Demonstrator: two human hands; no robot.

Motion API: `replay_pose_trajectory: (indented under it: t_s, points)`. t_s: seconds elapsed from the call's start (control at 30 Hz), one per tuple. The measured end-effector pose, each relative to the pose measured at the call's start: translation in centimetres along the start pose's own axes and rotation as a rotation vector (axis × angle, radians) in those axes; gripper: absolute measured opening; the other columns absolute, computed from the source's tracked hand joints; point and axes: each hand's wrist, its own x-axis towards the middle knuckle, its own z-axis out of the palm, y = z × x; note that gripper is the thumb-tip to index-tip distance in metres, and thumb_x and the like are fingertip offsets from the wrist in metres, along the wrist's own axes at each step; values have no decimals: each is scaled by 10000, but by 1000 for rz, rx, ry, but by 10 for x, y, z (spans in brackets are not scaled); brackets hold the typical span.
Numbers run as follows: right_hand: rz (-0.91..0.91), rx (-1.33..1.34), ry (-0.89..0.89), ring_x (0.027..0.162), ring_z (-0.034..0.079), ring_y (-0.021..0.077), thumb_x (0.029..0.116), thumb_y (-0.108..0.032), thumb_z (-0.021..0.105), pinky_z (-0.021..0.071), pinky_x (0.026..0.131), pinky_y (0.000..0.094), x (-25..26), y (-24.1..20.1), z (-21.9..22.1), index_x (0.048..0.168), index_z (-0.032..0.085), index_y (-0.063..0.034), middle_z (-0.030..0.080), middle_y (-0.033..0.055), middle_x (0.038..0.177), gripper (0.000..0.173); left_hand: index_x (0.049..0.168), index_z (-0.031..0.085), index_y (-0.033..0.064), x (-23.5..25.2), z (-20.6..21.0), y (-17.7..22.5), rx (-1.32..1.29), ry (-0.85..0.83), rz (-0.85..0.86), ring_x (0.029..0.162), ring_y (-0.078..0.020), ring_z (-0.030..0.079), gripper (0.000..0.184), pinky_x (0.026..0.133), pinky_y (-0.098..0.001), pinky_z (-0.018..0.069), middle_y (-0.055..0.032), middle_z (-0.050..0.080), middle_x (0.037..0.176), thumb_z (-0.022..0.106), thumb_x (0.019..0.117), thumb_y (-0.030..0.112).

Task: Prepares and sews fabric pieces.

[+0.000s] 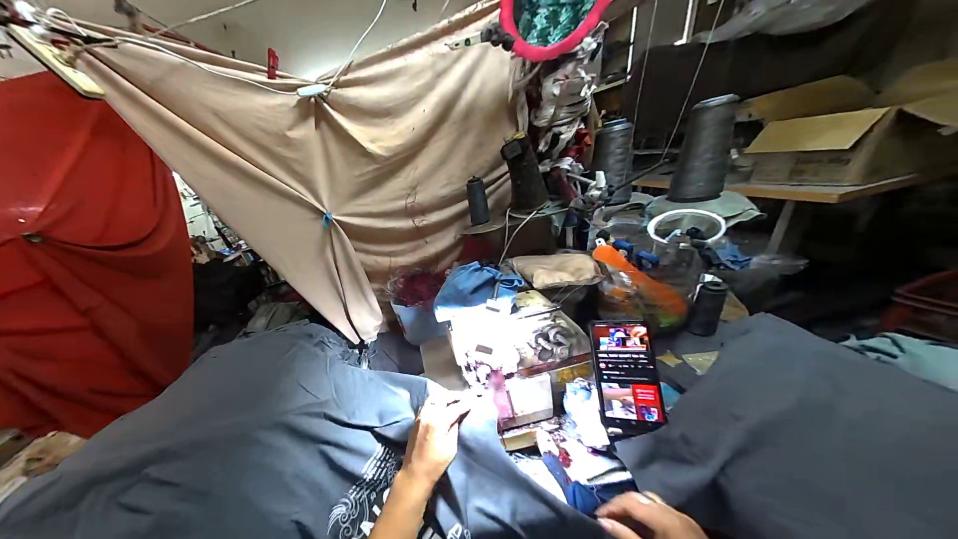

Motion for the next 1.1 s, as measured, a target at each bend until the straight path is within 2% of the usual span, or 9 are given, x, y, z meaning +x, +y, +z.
replay_pose_trajectory:
  t_s: [0.1,0.23,0.4,0.7,0.77,0.87,0.93,1.0,1.1]
  points:
    - [-61,73,99,1056,726,292,972,-167,654,542,986,506,48,-17,35,1053,798,-34,772,137,1061,212,1236,757,132,4,2,8,199,-114,-47,1262,-293,637,348,1105,-501,468,-84,710,1301,520,1009,249]
    - [123,227,86,998,723,195,973,-279,676,552,964,415,92,-31,60,1049,800,-61,767,108,1034,262,1284,723,92,15,10,8,250,-162,-130,1343,-321,573,408,1159,-499,410,-130,662,1373,496,1023,308]
    - [148,321,173,915,696,186,927,-283,712,556,883,398,107,-33,68,912,782,-35,737,108,943,257,1373,652,57,31,11,6,235,-229,-225,1428,-316,484,477,1215,-477,328,-144,589,1466,464,1038,341]
    - [108,491,94,909,631,160,958,-186,642,524,861,340,97,-36,62,928,707,23,667,127,971,220,1306,687,14,27,23,6,352,-91,-142,1342,-404,557,463,1138,-553,414,-193,641,1382,538,1001,329]
    - [94,464,32,932,655,187,950,-170,656,543,878,350,87,-38,56,982,714,41,680,179,1063,221,1283,695,16,26,20,5,371,-63,-106,1291,-414,588,441,1104,-563,448,-215,658,1333,557,993,318]
    - [135,282,-15,940,708,273,999,-179,619,550,914,448,60,-36,29,1116,713,48,728,201,1014,271,1285,681,-18,24,23,1,377,-85,-38,1278,-461,588,399,1095,-602,440,-260,643,1336,565,998,233]
    - [117,213,142,972,727,255,1005,-159,614,556,940,447,33,-28,6,1110,733,25,752,164,1019,243,1320,669,29,21,28,-7,351,-79,-71,1340,-411,552,406,1143,-553,408,-218,619,1392,512,1034,271]
    - [128,136,500,918,736,179,982,-162,641,601,887,387,5,-8,-18,1027,764,-11,763,101,967,199,1326,668,34,21,29,-13,294,-63,-64,1348,-403,547,452,1154,-547,390,-208,625,1392,464,1057,334]
    - [341,-2,1012,940,710,258,969,-151,656,598,868,426,-36,34,-69,1057,720,53,720,186,1016,231,1370,631,33,16,35,-30,348,-41,4,1354,-403,539,481,1181,-555,346,-205,619,1398,409,1083,348]
